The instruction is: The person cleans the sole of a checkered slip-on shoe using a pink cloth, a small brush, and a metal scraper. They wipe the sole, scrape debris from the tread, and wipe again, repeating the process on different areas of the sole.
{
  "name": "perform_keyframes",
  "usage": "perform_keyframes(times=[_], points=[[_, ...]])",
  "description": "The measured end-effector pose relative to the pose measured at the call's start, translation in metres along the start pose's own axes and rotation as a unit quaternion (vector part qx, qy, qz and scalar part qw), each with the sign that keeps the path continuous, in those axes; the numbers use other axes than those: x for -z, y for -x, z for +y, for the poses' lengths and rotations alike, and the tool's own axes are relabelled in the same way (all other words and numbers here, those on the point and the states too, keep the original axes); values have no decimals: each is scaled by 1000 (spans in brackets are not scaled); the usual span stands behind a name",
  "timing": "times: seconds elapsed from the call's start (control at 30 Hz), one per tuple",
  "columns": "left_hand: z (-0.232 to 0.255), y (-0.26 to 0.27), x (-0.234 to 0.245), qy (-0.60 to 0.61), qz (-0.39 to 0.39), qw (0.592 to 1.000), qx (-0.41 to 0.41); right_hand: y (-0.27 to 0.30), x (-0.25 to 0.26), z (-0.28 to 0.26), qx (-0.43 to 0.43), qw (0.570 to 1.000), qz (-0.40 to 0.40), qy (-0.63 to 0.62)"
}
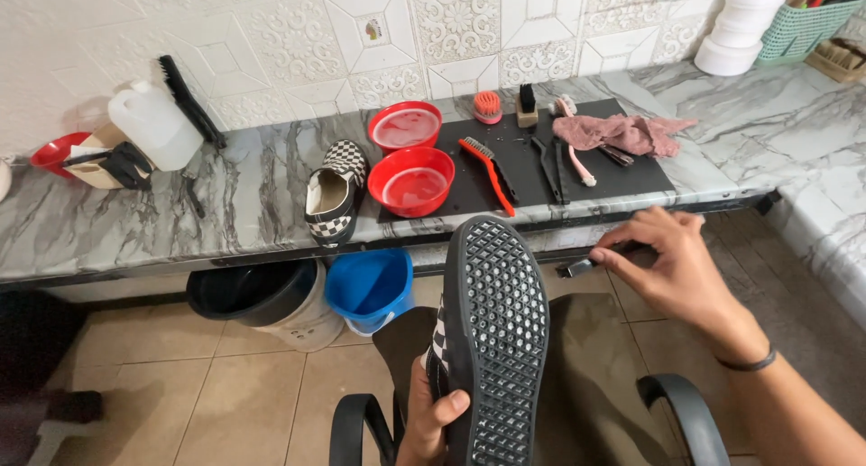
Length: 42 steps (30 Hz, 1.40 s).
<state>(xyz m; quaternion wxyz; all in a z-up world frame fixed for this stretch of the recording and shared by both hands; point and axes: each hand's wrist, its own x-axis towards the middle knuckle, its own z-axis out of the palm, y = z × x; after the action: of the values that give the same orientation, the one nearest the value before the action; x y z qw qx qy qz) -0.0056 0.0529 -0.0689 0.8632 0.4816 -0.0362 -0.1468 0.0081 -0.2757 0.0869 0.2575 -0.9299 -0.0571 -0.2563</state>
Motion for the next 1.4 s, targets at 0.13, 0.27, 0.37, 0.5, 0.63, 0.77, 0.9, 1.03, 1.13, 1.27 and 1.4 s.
perform_keyframes(times=[0.13,0.27,0.37,0.5,0.63,0.77,0.9,1.03,1.13,1.27,1.4], points=[[42,-3,-45,-90,-117,978,-146,-14,49,-58,187,981,47,9],[26,-4,-34,-135,-100,979,-119,-26,62,-99,299,952,54,48],[30,1,-42,-124,-100,982,-102,-31,59,-110,364,923,79,96],[33,-2,-43,-137,-120,976,-118,-32,59,-112,367,925,25,100],[25,-3,-41,-115,-125,978,-124,-34,54,-115,365,925,48,100],[24,-4,-40,-116,-130,977,-125,-36,55,-110,358,930,-40,77],[27,-6,-41,-121,-151,972,-131,-37,55,-111,365,927,9,85],[18,-12,-34,-125,-184,969,-112,-45,63,-98,363,927,-16,91],[26,-7,-47,-88,-190,972,-107,-39,62,-107,373,925,-25,64],[29,-7,-48,-95,-188,972,-107,-37,59,-102,382,918,-98,38],[24,-7,-42,-78,-190,974,-100,-32,56,-104,374,924,-24,80]])
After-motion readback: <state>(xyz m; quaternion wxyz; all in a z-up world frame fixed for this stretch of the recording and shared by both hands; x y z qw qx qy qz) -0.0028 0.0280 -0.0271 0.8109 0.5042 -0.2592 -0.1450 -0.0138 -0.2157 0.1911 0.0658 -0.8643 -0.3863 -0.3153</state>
